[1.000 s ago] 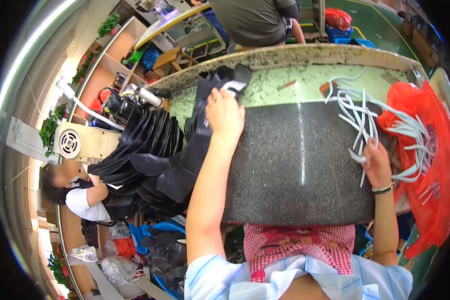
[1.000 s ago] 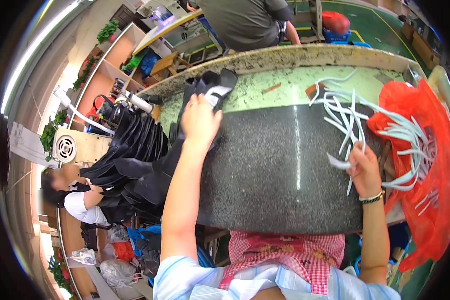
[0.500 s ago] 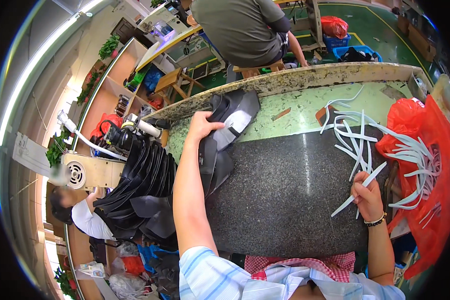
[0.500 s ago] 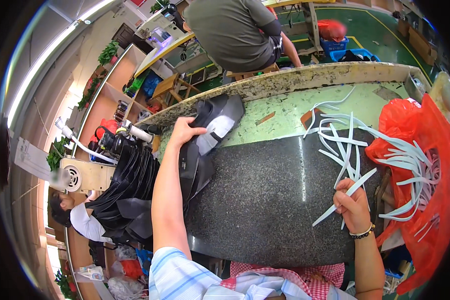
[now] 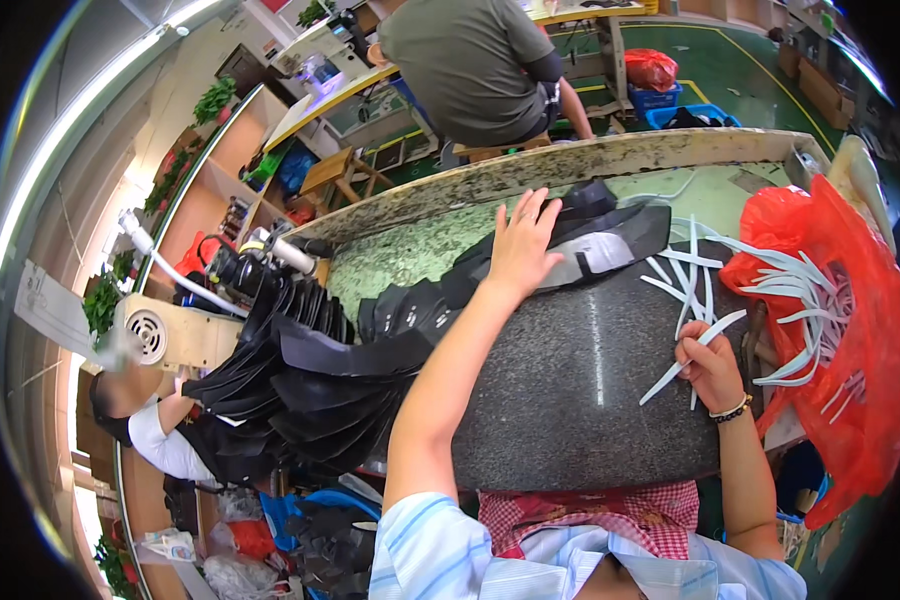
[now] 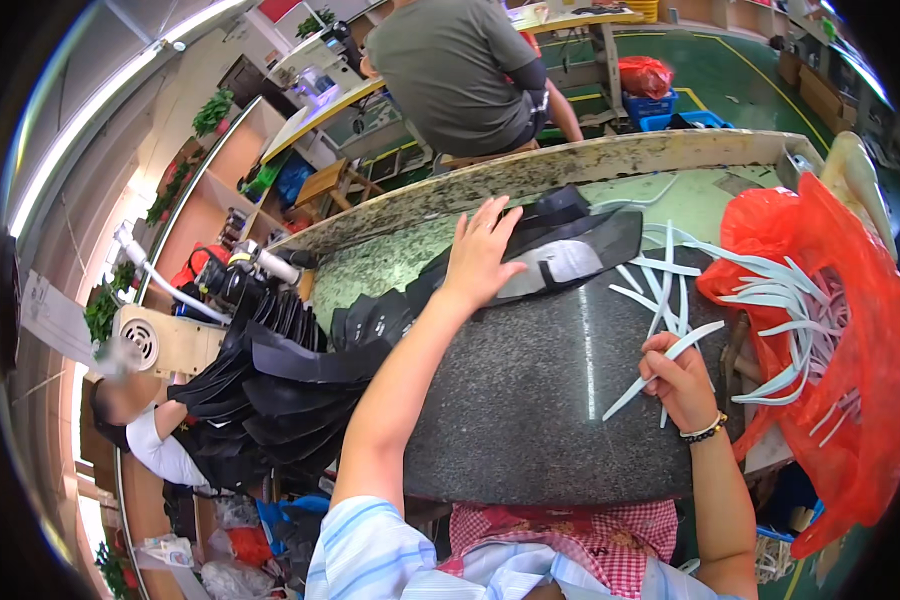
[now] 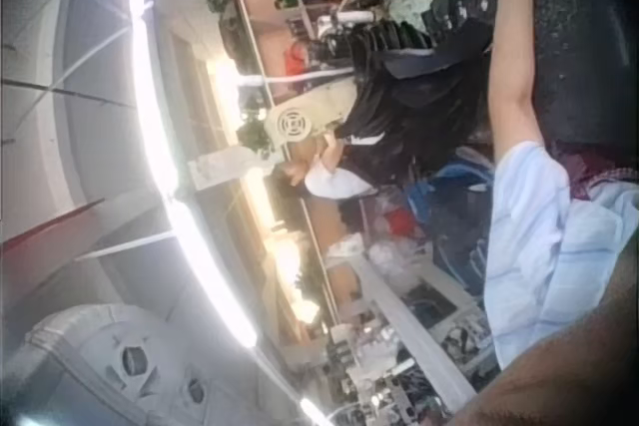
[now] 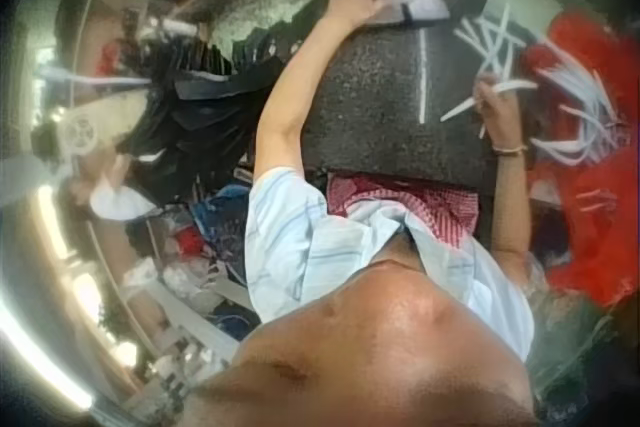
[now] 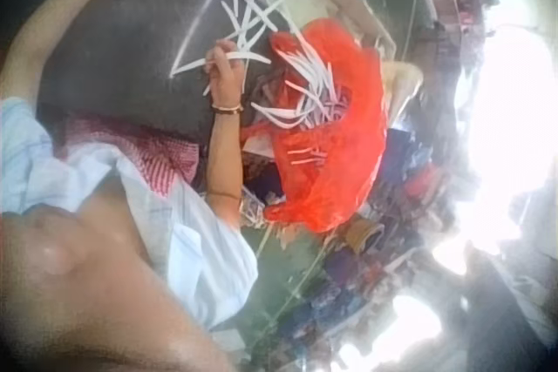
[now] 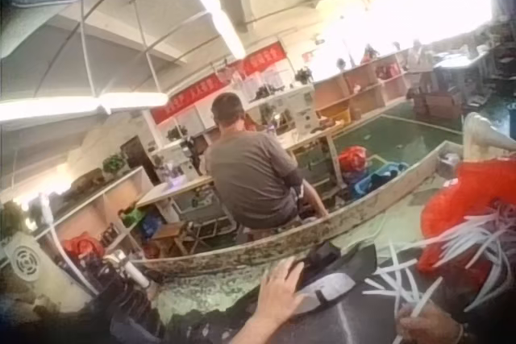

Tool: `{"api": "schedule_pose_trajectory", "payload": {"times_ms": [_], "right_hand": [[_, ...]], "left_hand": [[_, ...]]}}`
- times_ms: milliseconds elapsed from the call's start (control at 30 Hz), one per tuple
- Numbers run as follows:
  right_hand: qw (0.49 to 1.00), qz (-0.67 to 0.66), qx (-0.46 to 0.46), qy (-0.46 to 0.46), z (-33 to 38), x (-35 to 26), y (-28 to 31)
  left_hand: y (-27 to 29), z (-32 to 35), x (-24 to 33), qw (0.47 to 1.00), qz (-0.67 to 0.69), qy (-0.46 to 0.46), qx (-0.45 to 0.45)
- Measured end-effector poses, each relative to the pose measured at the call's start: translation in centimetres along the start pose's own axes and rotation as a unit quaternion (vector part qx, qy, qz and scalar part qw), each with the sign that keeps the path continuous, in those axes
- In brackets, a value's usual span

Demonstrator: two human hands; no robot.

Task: The person applies white adhesive tape to the edges of black shoe components by hand. They pick up each piece, align and press the tape firmly along the curved edge, and stack the finished parts.

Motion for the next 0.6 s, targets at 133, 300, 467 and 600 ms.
{"api": "schedule_pose_trajectory", "payload": {"times_ms": [133, 300, 467, 600], "right_hand": [[1.0, 0.013, -0.002, 0.005, 0.1, -0.3, -0.1], [0.995, 0.089, -0.031, -0.011, 0.1, -0.1, -1.1], [0.996, -0.049, 0.031, 0.062, 0.3, -0.1, 1.8], [0.968, -0.212, 0.068, 0.114, -0.4, -1.3, 3.6]], "left_hand": [[-1.1, 3.9, 3.6, 0.975, 0.2, 0.019, -0.097], [-1.3, 3.2, 3.6, 0.994, 0.041, 0.029, -0.093], [10.0, 4.2, 7.4, 0.987, -0.039, 0.004, 0.158], [10.5, 16.4, 14.5, 0.998, 0.016, 0.022, 0.062]]}}
Point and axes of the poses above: each hand's wrist, its own z-axis away from the middle knuckle, its own y-axis out of the back of the hand, x = y × z, the point moved 4 cm from there along -z, towards the middle knuckle
